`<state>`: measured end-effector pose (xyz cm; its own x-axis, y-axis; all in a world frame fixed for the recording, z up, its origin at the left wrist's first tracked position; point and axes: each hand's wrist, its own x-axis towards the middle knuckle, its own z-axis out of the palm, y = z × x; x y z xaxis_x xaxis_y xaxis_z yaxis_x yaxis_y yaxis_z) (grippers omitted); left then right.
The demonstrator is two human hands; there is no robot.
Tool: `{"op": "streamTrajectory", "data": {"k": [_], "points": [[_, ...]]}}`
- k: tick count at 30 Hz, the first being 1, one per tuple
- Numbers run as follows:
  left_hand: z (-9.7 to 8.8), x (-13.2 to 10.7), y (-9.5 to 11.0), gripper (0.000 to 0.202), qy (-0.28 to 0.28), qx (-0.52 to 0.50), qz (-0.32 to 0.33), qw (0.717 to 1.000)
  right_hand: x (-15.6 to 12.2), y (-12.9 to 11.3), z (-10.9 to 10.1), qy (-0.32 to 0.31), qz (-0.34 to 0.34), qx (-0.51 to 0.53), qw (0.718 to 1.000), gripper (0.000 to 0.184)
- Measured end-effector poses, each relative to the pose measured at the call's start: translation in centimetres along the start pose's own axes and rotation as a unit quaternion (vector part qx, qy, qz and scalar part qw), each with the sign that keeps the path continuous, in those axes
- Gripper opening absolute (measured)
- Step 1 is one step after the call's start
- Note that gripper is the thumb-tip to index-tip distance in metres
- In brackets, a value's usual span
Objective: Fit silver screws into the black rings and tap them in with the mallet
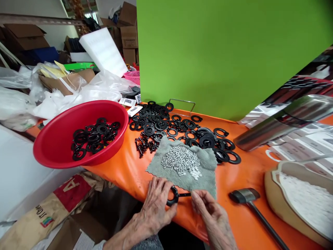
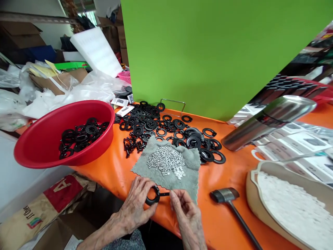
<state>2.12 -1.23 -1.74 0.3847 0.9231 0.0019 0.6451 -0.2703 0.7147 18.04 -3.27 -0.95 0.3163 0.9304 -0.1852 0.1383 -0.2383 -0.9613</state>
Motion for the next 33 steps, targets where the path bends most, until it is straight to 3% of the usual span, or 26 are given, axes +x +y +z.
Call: {"op": "streamTrajectory", "data": {"k": [3, 7, 9, 14, 18, 21, 27, 33], "points": [[-0.7, 0.1, 0.5, 0.034, 0.007, -0.052, -0.011, 0.999, -0.1, 0.4, 1.1, -0.012, 0.019, 0.021, 1.000, 0.035], [-1.7, 0.9, 0.6, 0.016, -0.041, -0.192, -0.046, 0.980, 0.3, 0.4, 1.7, -0.057, 0.012, 0.026, 0.998, 0.034], [-2.2, 1.4, 0.3, 0.016, -0.055, -0.214, -0.063, 0.973, 0.8, 0.4, 1.3, -0.084, -0.003, 0.019, 0.996, 0.036], [-2.9, 1.7, -0.4, 0.013, -0.068, -0.151, -0.022, 0.986, 2.2, 0.8, -0.2, -0.191, -0.153, -0.137, 0.960, 0.026], [-2.5, 1.3, -0.7, 0.014, -0.068, -0.036, 0.007, 0.997, 2.6, 1.9, -0.5, -0.188, -0.240, -0.174, 0.936, 0.015], [-2.1, 1.1, -0.8, 0.012, -0.073, 0.017, 0.015, 0.997, 2.6, 2.9, -0.3, -0.186, -0.301, -0.192, 0.916, 0.018], [-1.7, 1.2, -1.0, 0.009, -0.073, 0.022, 0.014, 0.997, 2.7, 3.9, -0.4, -0.193, -0.365, -0.238, 0.879, 0.027], [-1.8, 0.9, -0.9, 0.011, -0.074, 0.000, 0.026, 0.997, 2.4, 4.2, -0.1, -0.179, -0.386, -0.274, 0.862, 0.027]]}}
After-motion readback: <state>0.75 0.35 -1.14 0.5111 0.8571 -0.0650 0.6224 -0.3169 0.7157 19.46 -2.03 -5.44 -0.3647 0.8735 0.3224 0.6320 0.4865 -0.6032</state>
